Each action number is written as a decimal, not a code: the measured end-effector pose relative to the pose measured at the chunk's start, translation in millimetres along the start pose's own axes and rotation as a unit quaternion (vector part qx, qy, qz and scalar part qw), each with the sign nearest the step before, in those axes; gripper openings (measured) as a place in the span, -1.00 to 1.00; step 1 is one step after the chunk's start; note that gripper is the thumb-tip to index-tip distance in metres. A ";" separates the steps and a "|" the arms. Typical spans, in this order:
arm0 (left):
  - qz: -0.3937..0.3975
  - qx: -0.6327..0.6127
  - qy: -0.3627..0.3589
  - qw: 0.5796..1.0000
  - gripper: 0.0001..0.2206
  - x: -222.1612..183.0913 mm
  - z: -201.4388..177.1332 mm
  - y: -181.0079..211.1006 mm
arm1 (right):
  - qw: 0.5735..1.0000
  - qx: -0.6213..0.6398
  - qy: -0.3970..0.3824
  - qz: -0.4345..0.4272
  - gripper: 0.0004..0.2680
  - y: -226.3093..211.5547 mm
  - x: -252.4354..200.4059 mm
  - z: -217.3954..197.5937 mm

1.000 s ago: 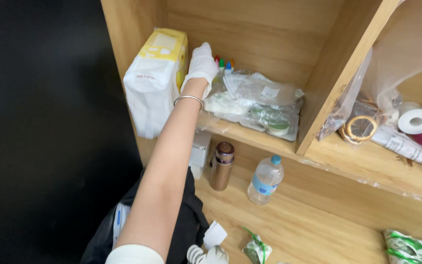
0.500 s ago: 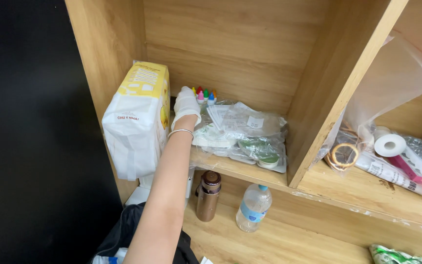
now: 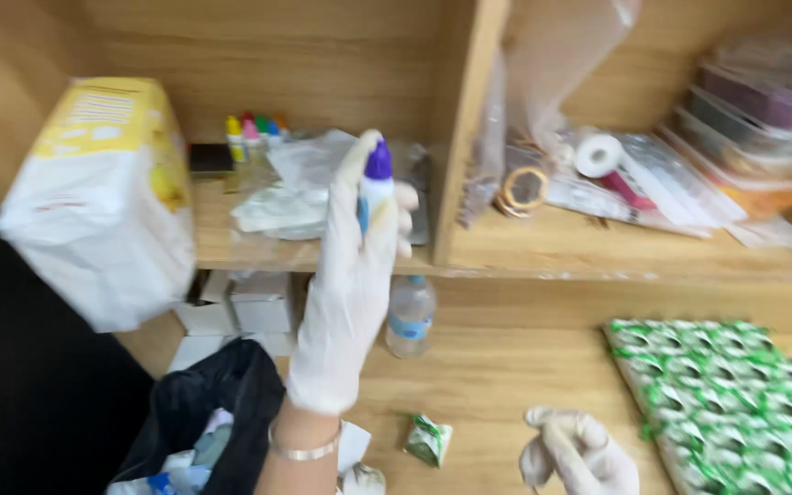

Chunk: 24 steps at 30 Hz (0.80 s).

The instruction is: Preparing scented wax by adding fragrance and stirring it in a melting pot before pouring into molds.

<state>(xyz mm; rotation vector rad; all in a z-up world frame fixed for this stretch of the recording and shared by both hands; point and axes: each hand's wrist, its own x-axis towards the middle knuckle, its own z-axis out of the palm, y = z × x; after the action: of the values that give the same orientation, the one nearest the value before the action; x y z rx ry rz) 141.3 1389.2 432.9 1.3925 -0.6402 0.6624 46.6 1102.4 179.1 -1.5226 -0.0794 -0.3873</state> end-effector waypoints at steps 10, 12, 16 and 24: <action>-0.182 -0.167 -0.193 0.950 -0.68 -231.3 263.7 -61.1 | 0.888 -0.434 0.139 -0.067 -0.76 -145.7 -10.3 -114.5; -0.144 -0.153 -0.228 0.951 -0.77 -242.0 310.9 -61.7 | 0.848 -0.501 0.147 -0.093 -0.70 -154.2 -11.4 -161.7; -0.316 -0.097 -0.408 0.851 -0.80 -272.3 387.9 -68.2 | 0.870 -0.489 0.068 0.000 -0.68 -153.6 -35.4 -251.6; -0.432 -0.212 -0.581 0.656 -0.79 -285.7 542.0 -68.2 | 0.892 -0.434 0.109 0.068 -0.66 -136.0 -77.7 -389.0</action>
<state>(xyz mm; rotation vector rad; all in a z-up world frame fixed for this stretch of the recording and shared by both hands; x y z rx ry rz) -7.8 832.0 215.0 1.3278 -0.8860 -1.2316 -139.7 736.3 263.8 -2.3353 0.4338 -0.5120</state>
